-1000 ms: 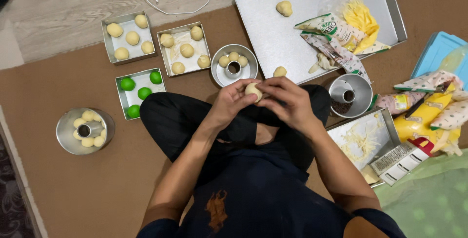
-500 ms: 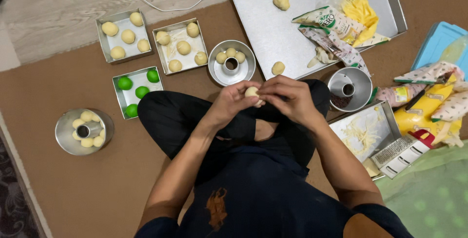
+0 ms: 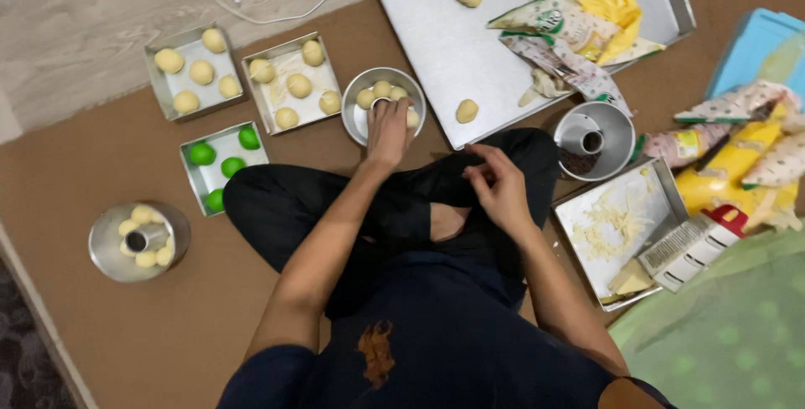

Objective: The person shapes dough into balls and places them into baking pans and onto a tray.

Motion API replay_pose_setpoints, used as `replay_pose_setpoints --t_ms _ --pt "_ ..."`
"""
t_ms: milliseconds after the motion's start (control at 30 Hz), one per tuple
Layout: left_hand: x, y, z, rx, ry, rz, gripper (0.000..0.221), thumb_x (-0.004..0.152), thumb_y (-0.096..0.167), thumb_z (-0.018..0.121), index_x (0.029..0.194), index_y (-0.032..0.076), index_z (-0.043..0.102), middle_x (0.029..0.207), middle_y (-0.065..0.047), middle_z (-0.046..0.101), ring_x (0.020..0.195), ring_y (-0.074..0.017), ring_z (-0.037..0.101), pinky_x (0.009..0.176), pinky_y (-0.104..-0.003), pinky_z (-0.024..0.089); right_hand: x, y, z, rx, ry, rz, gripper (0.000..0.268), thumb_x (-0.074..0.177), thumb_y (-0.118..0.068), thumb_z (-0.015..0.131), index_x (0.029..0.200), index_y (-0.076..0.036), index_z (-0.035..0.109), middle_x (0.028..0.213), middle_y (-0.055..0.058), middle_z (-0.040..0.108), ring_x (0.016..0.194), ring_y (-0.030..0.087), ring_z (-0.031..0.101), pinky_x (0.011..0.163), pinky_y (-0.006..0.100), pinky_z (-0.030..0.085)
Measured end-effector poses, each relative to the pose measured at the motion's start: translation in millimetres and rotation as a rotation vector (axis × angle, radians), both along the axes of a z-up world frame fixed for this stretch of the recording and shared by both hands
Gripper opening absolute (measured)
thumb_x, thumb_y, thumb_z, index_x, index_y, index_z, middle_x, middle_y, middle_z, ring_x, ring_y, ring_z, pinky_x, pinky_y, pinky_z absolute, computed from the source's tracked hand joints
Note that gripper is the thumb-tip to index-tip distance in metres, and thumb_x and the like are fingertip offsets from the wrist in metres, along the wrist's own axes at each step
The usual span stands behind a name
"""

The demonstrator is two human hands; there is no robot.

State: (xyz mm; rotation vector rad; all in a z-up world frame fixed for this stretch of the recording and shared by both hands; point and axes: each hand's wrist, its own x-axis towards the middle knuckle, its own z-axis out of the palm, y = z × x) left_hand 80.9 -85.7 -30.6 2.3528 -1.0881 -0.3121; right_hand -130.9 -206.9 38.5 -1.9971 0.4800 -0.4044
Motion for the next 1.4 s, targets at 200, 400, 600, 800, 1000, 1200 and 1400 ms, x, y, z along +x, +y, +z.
replay_pose_setpoints --t_ms 200,400,600,800,1000,1200,1400 --pt "15.5 -35.2 -29.5 0.243 -0.433 -0.139 0.02 0.086 0.015 0.076 0.104 0.013 0.067 0.09 -0.008 0.071 0.103 -0.0278 0.057 0.093 -0.05 0.036 -6.4 -50.2 -4.3 -0.095 0.125 -0.089 0.032 0.095 -0.002 0.071 0.127 -0.004 0.072 0.114 0.017 0.072 0.087 0.036 0.077 0.071 0.041 0.06" --pt "17.1 -34.1 -41.6 0.147 -0.527 -0.155 0.024 0.077 0.025 0.084 0.092 0.012 0.07 0.103 -0.011 0.064 0.104 -0.0294 0.052 0.091 -0.05 0.037 61.9 -92.2 -38.2 -0.237 0.34 -0.039 0.036 0.091 -0.01 0.077 0.126 -0.005 0.072 0.105 0.018 0.074 0.095 0.039 0.074 0.079 0.047 0.059" --pt "15.2 -4.0 -14.1 0.088 -0.293 -0.067 0.051 0.092 0.034 0.07 0.135 0.008 0.062 0.129 -0.014 0.053 0.123 -0.0344 0.05 0.101 -0.053 0.039 129.3 -91.8 -81.8 -0.408 0.749 0.198 0.063 0.082 -0.015 0.084 0.14 -0.01 0.059 0.133 0.026 0.054 0.116 0.052 0.064 0.088 0.062 0.061" --pt "25.4 107.8 -2.3 -0.127 -0.342 0.361 0.034 0.093 0.024 0.068 0.125 0.011 0.068 0.12 -0.013 0.059 0.109 -0.0372 0.06 0.087 -0.048 0.045 179.6 -109.3 -96.4 -0.344 0.485 0.152 0.048 0.09 -0.03 0.071 0.129 -0.009 0.054 0.108 0.027 0.065 0.097 0.054 0.071 0.082 0.061 0.058" --pt "13.6 168.5 6.3 -0.15 -0.433 0.703 0.026 0.097 0.012 0.071 0.123 0.015 0.068 0.121 -0.008 0.057 0.11 -0.0336 0.057 0.092 -0.046 0.043 214.3 -125.9 -120.6 -0.847 0.459 0.236 0.05 0.096 -0.058 0.054 0.122 -0.016 0.054 0.107 0.012 0.057 0.092 0.039 0.068 0.078 0.051 0.054" --pt "22.6 150.6 -11.1 -0.157 -0.484 0.777 0.025 0.093 0.01 0.072 0.117 0.017 0.068 0.122 -0.006 0.057 0.108 -0.0315 0.058 0.088 -0.044 0.043 253.3 -123.8 -169.3 -0.858 0.093 0.228 0.028 0.089 -0.04 0.066 0.1 -0.015 0.059 0.101 0.012 0.054 0.094 0.038 0.059 0.079 0.05 0.047" --pt "24.8 146.5 -18.9 -0.176 -0.51 0.794 0.02 0.092 0.012 0.072 0.111 0.015 0.068 0.12 -0.008 0.058 0.106 -0.0315 0.058 0.088 -0.044 0.044 224.6 -173.7 -177.6 -0.813 0.031 0.348 0.029 0.09 -0.043 0.067 0.098 -0.017 0.06 0.1 0.011 0.056 0.096 0.037 0.06 0.083 0.048 0.048"
